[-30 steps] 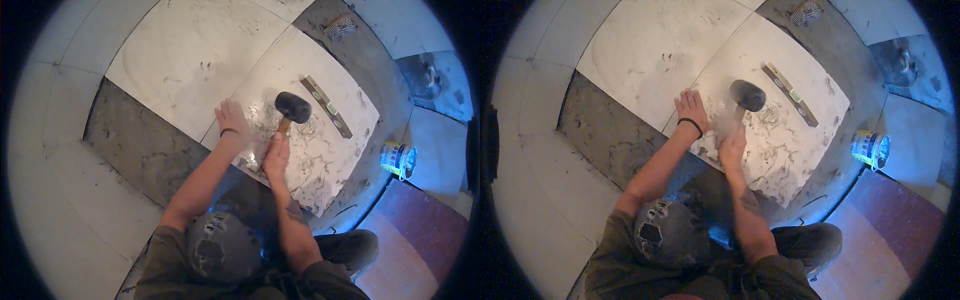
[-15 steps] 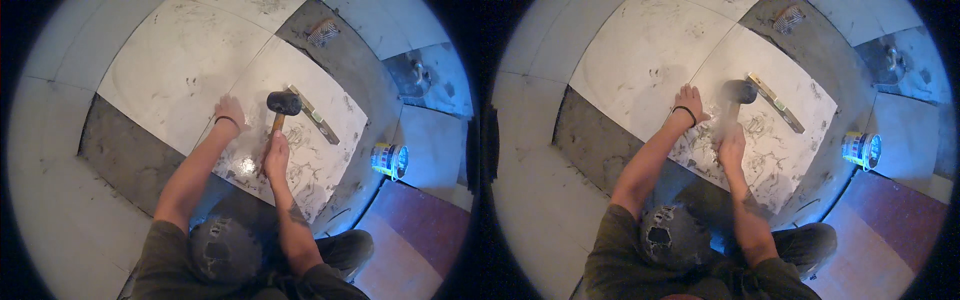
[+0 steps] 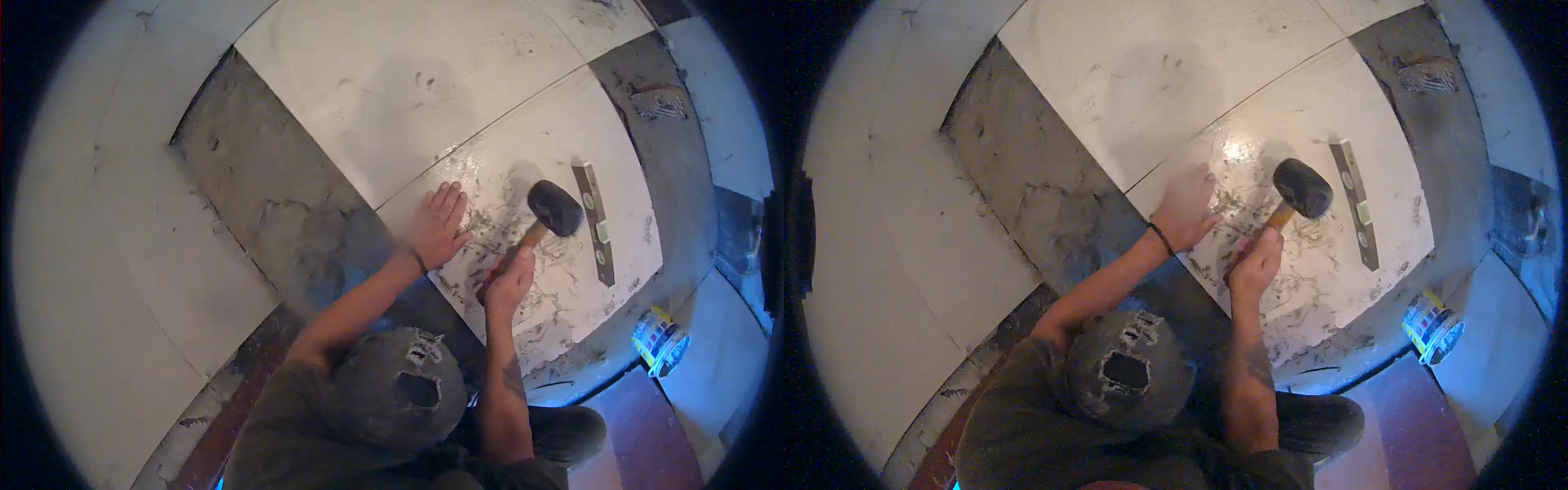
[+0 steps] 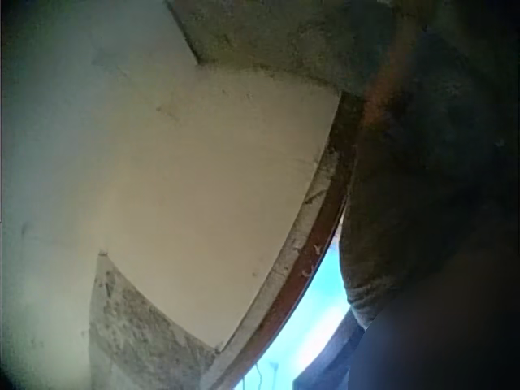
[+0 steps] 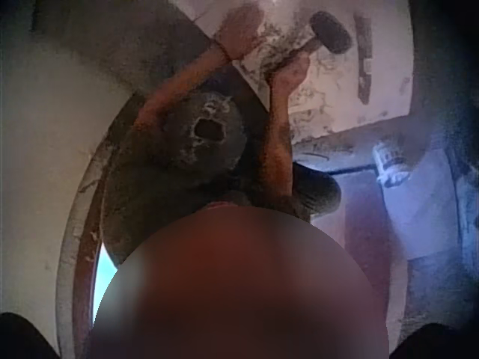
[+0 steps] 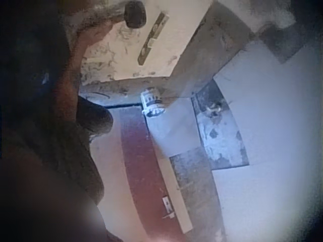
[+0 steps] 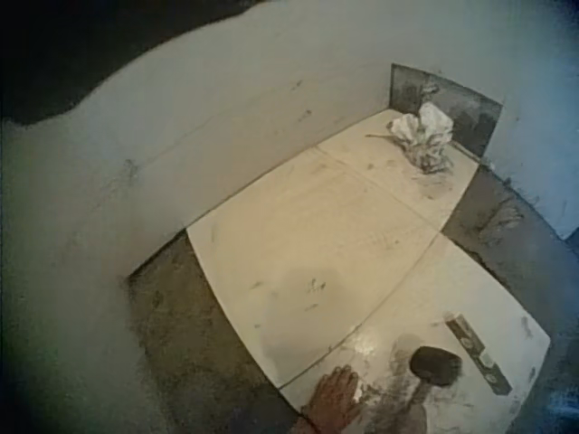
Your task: The person installs a tile onto a bed of mortar by hand, checks the alignment with a level, and taps the tile into place using a rubber mallet before wiping the surface with a sponge.
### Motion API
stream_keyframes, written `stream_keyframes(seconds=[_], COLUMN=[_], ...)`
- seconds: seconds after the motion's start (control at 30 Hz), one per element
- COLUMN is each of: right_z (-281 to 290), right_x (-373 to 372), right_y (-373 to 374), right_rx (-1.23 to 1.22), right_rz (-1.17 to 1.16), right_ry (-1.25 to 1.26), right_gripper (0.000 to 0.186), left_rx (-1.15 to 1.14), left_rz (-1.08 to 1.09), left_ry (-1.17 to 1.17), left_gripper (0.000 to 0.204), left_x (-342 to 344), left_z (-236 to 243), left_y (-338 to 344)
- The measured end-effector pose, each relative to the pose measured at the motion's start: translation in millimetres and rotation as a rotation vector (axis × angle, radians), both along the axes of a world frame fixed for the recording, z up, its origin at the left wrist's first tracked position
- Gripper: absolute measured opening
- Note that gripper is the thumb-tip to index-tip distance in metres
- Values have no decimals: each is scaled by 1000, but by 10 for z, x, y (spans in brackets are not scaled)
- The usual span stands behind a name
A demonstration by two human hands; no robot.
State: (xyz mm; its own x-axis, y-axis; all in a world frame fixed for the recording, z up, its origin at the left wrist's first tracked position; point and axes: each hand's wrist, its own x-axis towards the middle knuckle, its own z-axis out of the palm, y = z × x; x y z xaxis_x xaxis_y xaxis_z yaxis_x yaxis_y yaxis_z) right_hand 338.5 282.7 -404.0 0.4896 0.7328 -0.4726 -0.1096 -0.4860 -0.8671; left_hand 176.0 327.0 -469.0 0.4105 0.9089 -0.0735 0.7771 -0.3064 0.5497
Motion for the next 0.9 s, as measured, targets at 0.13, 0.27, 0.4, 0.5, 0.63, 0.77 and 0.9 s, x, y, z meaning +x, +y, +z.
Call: stream_keyframes(seconds=[0.13, 0.27, 0.4, 0.5, 0.63, 0.77, 0.9], right_z=[9, -88, -93, -52, -22, -30, -46], right_x=[-109, -120, -76, -57, -67, -86, -66], right_y=[-53, -52, -90, -110, -124, -154, -240], right_rx=[60, -45, -141, -135, -146, -96, -67], right_rz=[219, 207, 187, 373, 263, 380, 266], right_ry=[-356, -173, -160, -302, -215, -401, -178], right_gripper=[49, 45, 43, 48, 49, 47, 46], left_rx=[-35, 3, 10, 65, 105, -17, 123], left_rz=[10, 19, 40, 36, 41, 9, 21], left_ry=[-37, -74, -126, -144, -119, -74, -53], left_gripper=[81, 78, 74, 71, 65, 61, 59], left_x=[-8, -22, -26, -32, -25, -31, -37], left_z=[-49, 27, 24, -38, -127, -177, -149], left_y=[42, 43, 12, 8, 2, 33, 42])
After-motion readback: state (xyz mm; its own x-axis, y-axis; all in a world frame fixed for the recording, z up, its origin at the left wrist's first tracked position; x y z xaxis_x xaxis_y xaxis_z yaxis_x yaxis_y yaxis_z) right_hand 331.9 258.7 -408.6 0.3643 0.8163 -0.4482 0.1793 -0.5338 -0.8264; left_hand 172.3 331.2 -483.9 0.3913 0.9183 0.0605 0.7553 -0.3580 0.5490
